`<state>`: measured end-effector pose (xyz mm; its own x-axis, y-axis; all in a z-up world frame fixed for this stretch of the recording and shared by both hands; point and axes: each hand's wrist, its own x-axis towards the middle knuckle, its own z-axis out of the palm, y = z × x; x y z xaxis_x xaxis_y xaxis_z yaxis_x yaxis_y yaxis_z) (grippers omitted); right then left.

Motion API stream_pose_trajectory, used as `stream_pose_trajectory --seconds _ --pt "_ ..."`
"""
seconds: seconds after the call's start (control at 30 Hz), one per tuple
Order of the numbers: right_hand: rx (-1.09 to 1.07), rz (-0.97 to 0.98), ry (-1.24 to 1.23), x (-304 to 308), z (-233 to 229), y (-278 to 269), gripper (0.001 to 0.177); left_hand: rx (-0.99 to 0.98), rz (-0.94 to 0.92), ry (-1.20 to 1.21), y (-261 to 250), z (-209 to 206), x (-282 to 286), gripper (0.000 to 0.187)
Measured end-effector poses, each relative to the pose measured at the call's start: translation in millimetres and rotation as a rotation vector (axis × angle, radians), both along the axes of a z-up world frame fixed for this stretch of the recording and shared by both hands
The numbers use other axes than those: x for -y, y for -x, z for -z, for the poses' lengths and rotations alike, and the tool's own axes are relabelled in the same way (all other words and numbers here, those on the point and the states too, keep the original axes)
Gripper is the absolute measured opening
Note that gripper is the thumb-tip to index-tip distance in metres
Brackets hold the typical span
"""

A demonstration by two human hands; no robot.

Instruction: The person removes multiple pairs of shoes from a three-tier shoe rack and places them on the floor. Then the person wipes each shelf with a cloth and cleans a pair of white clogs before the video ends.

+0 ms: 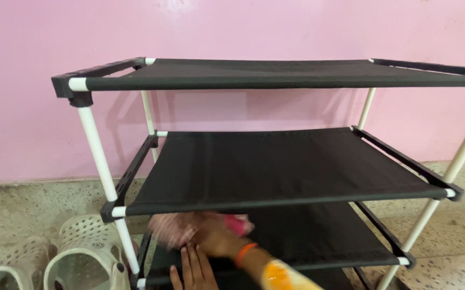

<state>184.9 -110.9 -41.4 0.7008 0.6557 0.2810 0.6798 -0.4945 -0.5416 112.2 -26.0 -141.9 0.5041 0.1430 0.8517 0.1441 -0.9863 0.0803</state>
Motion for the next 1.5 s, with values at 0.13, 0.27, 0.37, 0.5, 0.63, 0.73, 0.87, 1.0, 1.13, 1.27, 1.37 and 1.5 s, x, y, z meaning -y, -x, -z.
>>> stream_pose_trajectory --seconds 0.13,0.27,0.37,0.5,0.63,0.73,0.87,1.0,1.13,1.27,1.37,1.5 --pt "0.099 -0.029 0.116 -20.7 -3.6 -32.5 0.057 0.347 -0.05 -0.102 -20.4 18.4 -3.4 0.027" --pt "-0.142 0.01 -0.015 37.7 11.1 -72.1 0.035 0.288 0.019 -0.232 -31.0 24.4 -19.2 0.024" --pt "-0.167 0.275 0.129 123.1 33.7 -76.6 0.038 0.346 0.03 -0.239 -32.3 29.6 -24.9 0.021" --pt "-0.161 0.677 0.321 252.9 22.1 -59.7 0.042 0.391 0.033 -0.226 -26.3 23.8 -18.2 0.02" --pt "-0.15 0.913 0.29 328.0 -33.5 -23.6 0.047 0.007 0.023 0.006 5.5 -9.0 -0.4 0.023" --pt "-0.173 0.855 0.124 335.1 -72.0 16.1 0.051 -0.554 0.127 0.089 35.9 -53.4 -0.7 0.089" --pt "-0.202 0.473 -0.063 299.8 -91.2 67.3 0.057 -1.258 0.176 0.096 57.0 -120.6 -4.2 0.111" --pt "-0.018 0.002 -0.065 266.2 -58.8 114.3 0.063 -1.307 0.173 0.106 75.8 -153.8 -0.8 0.113" --pt "-0.015 0.344 0.129 287.0 -27.7 130.4 0.055 -1.304 0.166 0.102 83.0 -162.1 1.9 0.112" --pt "-0.156 0.952 -0.119 349.7 -44.8 147.8 0.045 -1.299 0.152 0.122 86.6 -162.2 3.8 0.111" --pt "0.07 1.097 0.04 347.1 -64.0 162.2 0.048 -1.288 0.136 0.137 83.0 -164.3 7.5 0.11" --pt "-0.427 0.955 0.218 246.8 -30.1 169.3 0.048 -1.235 0.132 0.104 93.1 -154.6 8.4 0.107"
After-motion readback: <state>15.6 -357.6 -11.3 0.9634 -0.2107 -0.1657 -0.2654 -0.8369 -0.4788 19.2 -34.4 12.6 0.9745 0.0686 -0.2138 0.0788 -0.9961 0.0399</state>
